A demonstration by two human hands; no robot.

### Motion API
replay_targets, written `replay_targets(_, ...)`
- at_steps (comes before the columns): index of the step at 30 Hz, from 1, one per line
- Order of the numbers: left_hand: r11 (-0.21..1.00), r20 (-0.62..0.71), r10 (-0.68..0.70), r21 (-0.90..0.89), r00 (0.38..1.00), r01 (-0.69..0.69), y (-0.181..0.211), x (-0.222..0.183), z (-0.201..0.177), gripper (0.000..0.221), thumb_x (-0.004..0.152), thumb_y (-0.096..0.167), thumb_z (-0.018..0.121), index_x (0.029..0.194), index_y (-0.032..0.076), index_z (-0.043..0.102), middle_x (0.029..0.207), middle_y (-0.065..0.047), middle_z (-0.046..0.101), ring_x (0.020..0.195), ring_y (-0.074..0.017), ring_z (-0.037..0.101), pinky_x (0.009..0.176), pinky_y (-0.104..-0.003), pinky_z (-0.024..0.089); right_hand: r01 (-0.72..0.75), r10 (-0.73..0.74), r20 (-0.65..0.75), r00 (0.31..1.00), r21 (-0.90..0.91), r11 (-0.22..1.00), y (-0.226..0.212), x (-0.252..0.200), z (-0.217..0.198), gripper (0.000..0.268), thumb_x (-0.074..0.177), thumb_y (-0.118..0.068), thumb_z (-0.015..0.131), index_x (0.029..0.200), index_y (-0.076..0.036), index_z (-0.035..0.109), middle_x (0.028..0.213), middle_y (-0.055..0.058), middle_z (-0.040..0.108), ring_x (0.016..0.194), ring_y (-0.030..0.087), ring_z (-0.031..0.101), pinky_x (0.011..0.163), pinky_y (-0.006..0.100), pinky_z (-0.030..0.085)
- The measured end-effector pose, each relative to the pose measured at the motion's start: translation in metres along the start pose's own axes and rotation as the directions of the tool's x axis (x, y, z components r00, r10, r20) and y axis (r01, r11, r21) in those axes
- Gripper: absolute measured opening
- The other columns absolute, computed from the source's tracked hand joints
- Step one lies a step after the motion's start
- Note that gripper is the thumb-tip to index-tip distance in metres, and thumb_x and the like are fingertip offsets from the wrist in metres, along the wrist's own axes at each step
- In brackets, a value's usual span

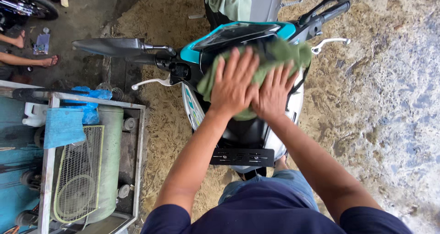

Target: The person wipes the front fairing, handlebars, and seat of a scooter using a green cloth. They then open the seat to wipe the interior storage compartment and the underside of the seat lid before closing it.

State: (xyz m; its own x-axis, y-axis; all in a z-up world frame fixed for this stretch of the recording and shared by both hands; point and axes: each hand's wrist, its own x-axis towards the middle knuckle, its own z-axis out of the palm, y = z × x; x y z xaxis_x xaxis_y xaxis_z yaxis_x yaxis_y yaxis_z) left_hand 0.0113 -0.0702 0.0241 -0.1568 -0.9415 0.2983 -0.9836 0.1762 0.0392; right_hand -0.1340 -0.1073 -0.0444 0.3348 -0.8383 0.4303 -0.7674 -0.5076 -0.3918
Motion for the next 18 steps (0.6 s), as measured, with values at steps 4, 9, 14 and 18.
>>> replay_targets(4,0.978,-0.272,-0.201,-0.01,0.941,0.206,-0.01,0.038,-0.007,0.068,0.108,0.049,0.043,0.162,0.009,0.035,0.168,-0.015,0.034,0.157,-0.0342,0.03,0.129,-0.052,0.015,0.005,-0.005,-0.003,1.0,0.159,0.987,0.012,0.071,-0.021,0.075,0.107,-0.049,0.038,0.162,0.002,0.029,0.172,0.027,0.022,0.161,0.045,0.014,0.129,0.065,0.007)
replay_targets(9,0.928,-0.4,-0.327,-0.307,0.856,0.211,-0.027,0.034,-0.007,0.06,0.112,0.051,0.044,0.159,0.014,0.041,0.162,-0.006,0.048,0.152,-0.0263,0.048,0.128,-0.047,0.028,0.019,0.045,-0.139,0.989,0.424,0.906,0.047,0.116,-0.062,0.053,0.111,-0.045,0.045,0.151,-0.011,0.046,0.165,0.017,0.032,0.157,0.037,0.041,0.133,0.049,0.037)
replay_targets(14,0.793,0.183,-0.453,-0.366,0.873,0.488,-0.072,0.101,-0.026,0.071,0.1,0.052,0.055,0.153,0.006,0.041,0.152,-0.017,0.047,0.139,-0.0367,0.044,0.112,-0.056,0.03,-0.018,0.011,0.407,0.913,0.014,1.0,0.046,0.164,-0.08,0.038,0.112,-0.031,0.045,0.143,-0.012,0.055,0.141,0.015,0.06,0.135,0.038,0.047,0.111,0.075,0.007)
replay_targets(18,0.714,0.289,-0.337,-0.541,0.896,0.444,-0.079,0.128,-0.029,0.07,0.089,0.029,0.075,0.148,0.006,0.046,0.145,-0.018,0.055,0.132,-0.032,0.055,0.109,-0.042,0.043,-0.131,0.164,0.515,0.841,-0.101,0.986,0.045,0.168,-0.087,0.037,0.098,-0.02,0.063,0.135,-0.018,0.066,0.113,0.012,0.075,0.116,0.032,0.066,0.124,0.063,0.019)
